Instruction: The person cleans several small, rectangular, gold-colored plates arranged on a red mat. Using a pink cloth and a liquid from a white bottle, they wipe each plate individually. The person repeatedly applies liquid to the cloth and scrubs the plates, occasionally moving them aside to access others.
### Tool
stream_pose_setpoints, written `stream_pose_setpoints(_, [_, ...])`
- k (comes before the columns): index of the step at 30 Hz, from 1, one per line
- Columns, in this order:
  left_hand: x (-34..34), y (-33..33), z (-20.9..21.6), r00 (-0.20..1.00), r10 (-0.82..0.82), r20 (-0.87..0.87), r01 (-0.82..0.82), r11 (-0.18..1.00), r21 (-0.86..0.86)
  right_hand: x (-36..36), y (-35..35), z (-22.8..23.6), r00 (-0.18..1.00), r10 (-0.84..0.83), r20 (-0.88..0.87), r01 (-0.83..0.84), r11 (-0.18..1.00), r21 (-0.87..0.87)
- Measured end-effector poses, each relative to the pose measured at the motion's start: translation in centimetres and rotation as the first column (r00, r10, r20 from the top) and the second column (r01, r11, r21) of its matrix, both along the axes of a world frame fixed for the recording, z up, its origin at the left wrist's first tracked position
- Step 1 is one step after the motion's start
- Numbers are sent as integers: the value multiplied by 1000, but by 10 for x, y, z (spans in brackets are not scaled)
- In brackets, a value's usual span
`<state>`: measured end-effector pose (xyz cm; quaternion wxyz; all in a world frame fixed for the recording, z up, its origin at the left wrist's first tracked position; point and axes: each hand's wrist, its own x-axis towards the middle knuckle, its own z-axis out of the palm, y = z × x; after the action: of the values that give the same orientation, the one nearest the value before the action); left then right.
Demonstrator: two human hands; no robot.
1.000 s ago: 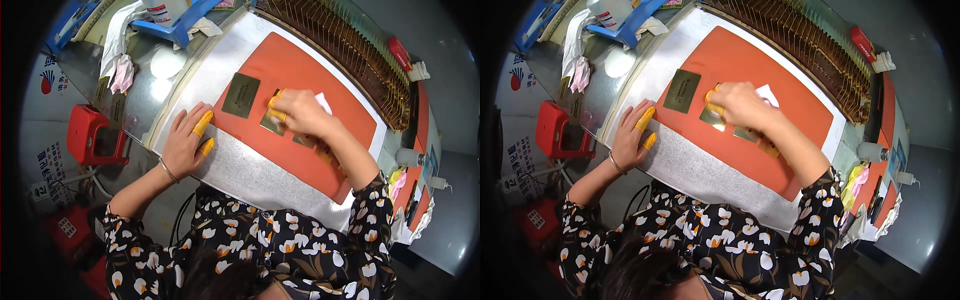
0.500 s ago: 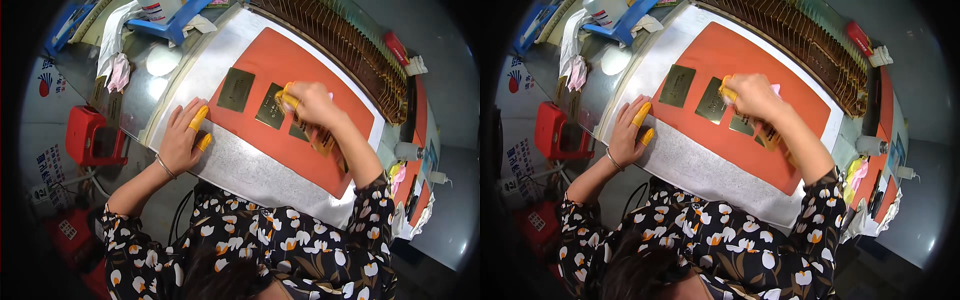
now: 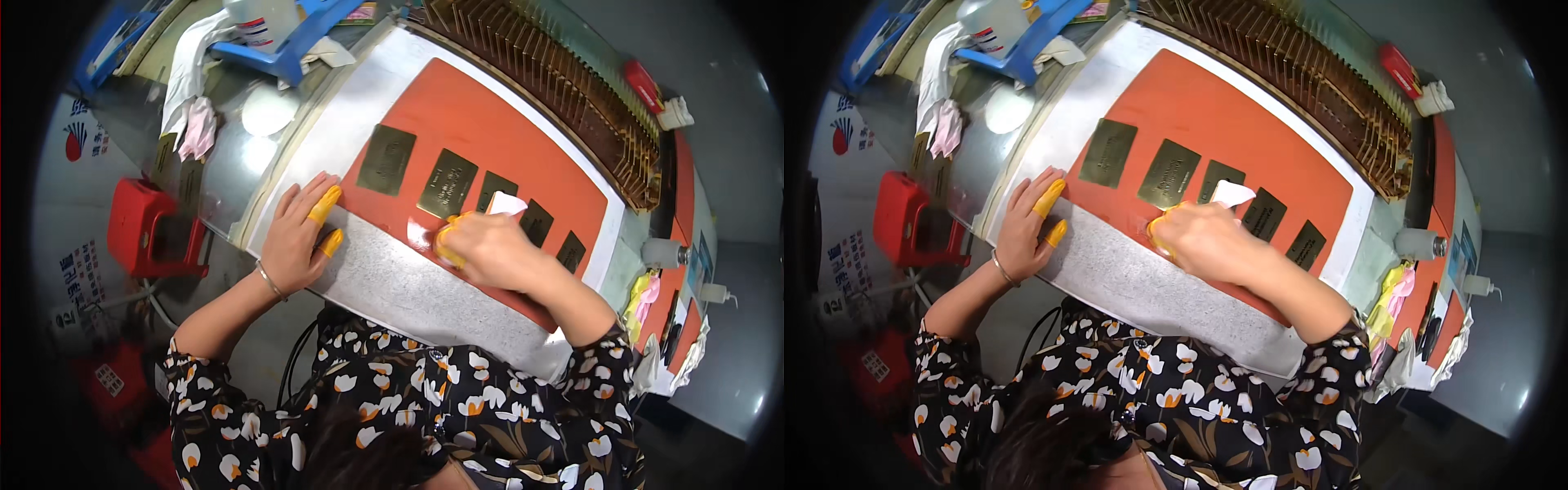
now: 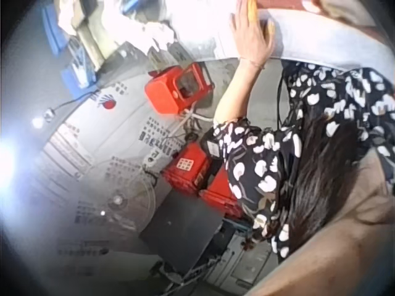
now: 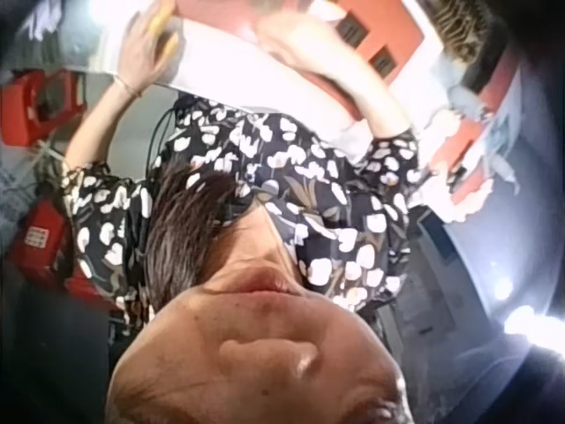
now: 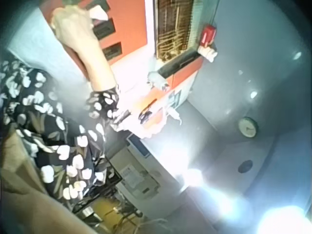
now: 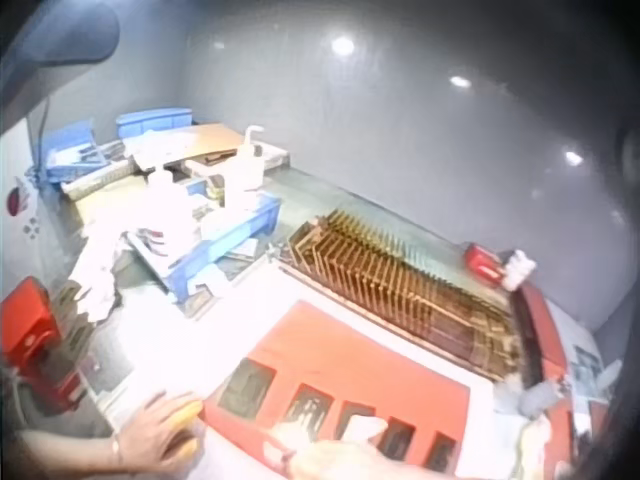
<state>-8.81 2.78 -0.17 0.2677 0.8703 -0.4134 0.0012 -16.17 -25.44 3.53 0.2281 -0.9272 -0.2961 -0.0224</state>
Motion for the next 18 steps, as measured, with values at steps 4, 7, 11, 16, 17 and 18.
stream_pose_setpoints(4, [-4, 0, 0, 999, 10, 46, -12, 999, 50, 2, -69, 31, 812, -578, -82, 570, 816, -99])
stream_pose_setpoints(7, [-4, -4, 2, 997, 12, 73, -14, 999, 37, -1, -71, 4, 778, -545, -314, 585, 810, 42])
stream_pose_setpoints(11, [-6, -7, 4, 999, 38, 30, -40, 997, 66, 4, -61, -34, 946, -310, 94, 313, 950, -15])
stream_pose_setpoints(16, [-7, -5, 2, 998, 47, 42, -50, 997, 65, 21, -62, -31, 979, -192, 69, 195, 980, -40])
stream_pose_setpoints(17, [-7, -6, 3, 998, 54, 46, -56, 996, 64, 21, -62, -31, 991, -121, 59, 123, 992, -38])
stream_pose_setpoints(18, [-5, -7, 4, 997, 59, 49, -62, 996, 63, 28, -65, -29, 991, -126, 32, 127, 992, -17])
